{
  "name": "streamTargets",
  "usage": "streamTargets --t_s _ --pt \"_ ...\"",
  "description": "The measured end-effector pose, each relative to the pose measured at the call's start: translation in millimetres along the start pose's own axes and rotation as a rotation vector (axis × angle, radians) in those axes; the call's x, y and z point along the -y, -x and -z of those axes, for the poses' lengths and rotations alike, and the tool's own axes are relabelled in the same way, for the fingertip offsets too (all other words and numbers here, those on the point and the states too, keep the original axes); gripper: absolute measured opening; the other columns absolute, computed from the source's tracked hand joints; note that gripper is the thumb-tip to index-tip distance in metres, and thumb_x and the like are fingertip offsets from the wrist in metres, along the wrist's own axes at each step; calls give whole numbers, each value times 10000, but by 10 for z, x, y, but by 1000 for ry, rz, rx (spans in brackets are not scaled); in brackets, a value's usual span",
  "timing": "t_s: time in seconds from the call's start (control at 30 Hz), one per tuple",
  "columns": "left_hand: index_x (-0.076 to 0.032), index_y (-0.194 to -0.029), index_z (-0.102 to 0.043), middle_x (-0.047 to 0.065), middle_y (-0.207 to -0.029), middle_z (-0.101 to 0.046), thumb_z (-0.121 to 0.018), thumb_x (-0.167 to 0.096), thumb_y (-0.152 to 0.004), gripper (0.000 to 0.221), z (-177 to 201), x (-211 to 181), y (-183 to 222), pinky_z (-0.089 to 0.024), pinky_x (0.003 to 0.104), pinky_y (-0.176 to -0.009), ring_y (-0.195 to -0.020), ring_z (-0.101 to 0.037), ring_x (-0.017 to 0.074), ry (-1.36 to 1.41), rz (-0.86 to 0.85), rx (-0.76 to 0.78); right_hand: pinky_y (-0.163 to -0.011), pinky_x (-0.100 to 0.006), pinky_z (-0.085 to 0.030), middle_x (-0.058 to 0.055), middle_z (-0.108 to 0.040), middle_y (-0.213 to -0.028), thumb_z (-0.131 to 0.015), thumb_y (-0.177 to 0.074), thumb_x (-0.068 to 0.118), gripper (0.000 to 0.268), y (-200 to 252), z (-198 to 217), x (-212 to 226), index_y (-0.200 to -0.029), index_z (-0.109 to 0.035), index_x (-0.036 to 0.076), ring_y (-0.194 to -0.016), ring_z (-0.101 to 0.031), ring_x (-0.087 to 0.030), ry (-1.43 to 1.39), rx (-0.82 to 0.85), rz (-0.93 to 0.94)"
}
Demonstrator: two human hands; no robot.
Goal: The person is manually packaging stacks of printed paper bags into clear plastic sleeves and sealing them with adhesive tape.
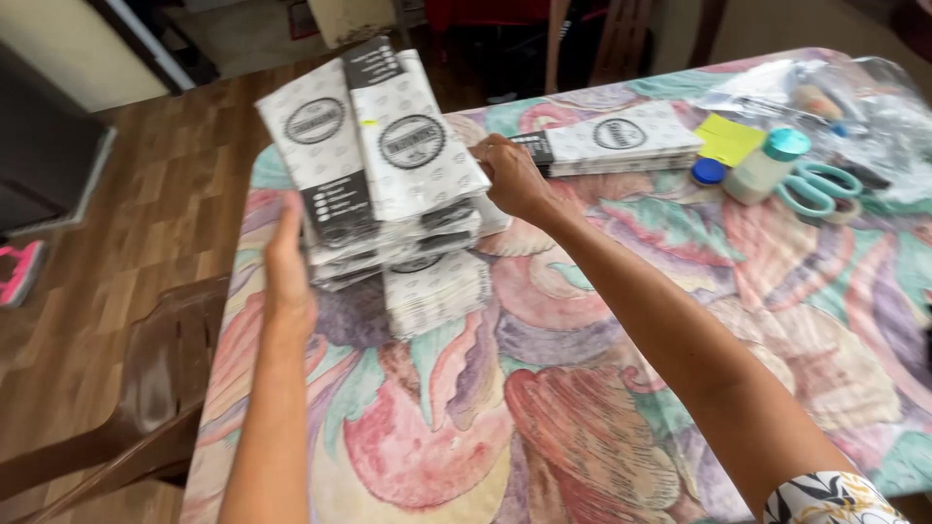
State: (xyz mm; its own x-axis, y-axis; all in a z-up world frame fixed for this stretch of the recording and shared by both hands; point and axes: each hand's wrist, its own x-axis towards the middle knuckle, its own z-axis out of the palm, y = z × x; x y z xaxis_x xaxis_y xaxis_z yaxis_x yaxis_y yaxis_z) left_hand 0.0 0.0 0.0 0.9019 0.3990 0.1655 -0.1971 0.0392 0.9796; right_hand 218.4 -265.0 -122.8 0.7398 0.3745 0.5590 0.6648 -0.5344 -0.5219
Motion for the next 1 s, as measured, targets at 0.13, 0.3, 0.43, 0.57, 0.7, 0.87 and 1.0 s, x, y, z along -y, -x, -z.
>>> streamTargets --t_s 0.13,0.3,0.43,0.57,0.7,0.87,1.0 --pt "-40 -1398 -561 203 -1472 -490 -566 -449 -1075 521 -77 -265 218 -264 443 -1216 -1400 -397 262 -266 -272 -76 -838 -434 -584 -96 -719 -1128 -716 -938 97 200 90 843 375 -1128 -771 68 -943 -739 -342 34 -56 -84" --pt "159 -1295 -528 286 -1431 -406 -669 -133 -1111 373 -153 -519 555 -360 645 -1196 -1391 -420 451 -605 -969 -127 -711 -279 -588 -98 -745 -1103 -771 -937 21 94 426 2000 189 -1007 -809 71 -906 -700 -178 206 -239 -173" --pt "200 -1202 -575 333 -1430 -431 -747 -156 -1065 419 -278 -602 705 -454 635 -1166 -1342 -475 453 -659 -1052 -116 -636 -265 -564 -75 -717 -883 -771 -879 -141 239 873 3192 -951 -1009 -699 46 -767 -683 -160 382 -551 -26" --pt "166 -1223 -564 305 -1404 -440 -728 -95 -1087 337 -404 -629 771 -484 584 -1126 -1321 -490 436 -620 -1051 -128 -864 -416 -412 -53 -732 -884 -730 -841 -115 207 1392 3857 -1421 -871 -758 88 -793 -641 -165 614 -446 -407" --pt "153 -1158 -569 313 -1340 -458 -713 -117 -1040 328 -635 -567 765 -582 549 -1029 -1265 -552 461 -548 -1067 -100 -887 -359 -621 -247 -762 -1004 -639 -949 -179 225 1614 3861 -1563 -1057 -789 -51 -884 -724 -309 530 -159 -587" --pt "149 -1109 -649 302 -1312 -503 -724 -93 -1013 271 -1001 -586 826 -563 517 -963 -1198 -580 416 -575 -1077 -48 -942 -337 -587 -239 -748 -988 -805 -748 -213 403 1606 3841 -1872 -1105 -768 -29 -921 -721 -297 417 -175 -783" --pt "32 -1129 -646 253 -1321 -544 -733 -50 -949 216 -1499 -429 765 -539 490 -1072 -1271 -569 389 -464 -1049 84 -866 -427 -540 -138 -779 -1101 -909 -792 219 356 1474 3806 -1819 -1129 -824 142 -946 -717 -305 593 38 -937"
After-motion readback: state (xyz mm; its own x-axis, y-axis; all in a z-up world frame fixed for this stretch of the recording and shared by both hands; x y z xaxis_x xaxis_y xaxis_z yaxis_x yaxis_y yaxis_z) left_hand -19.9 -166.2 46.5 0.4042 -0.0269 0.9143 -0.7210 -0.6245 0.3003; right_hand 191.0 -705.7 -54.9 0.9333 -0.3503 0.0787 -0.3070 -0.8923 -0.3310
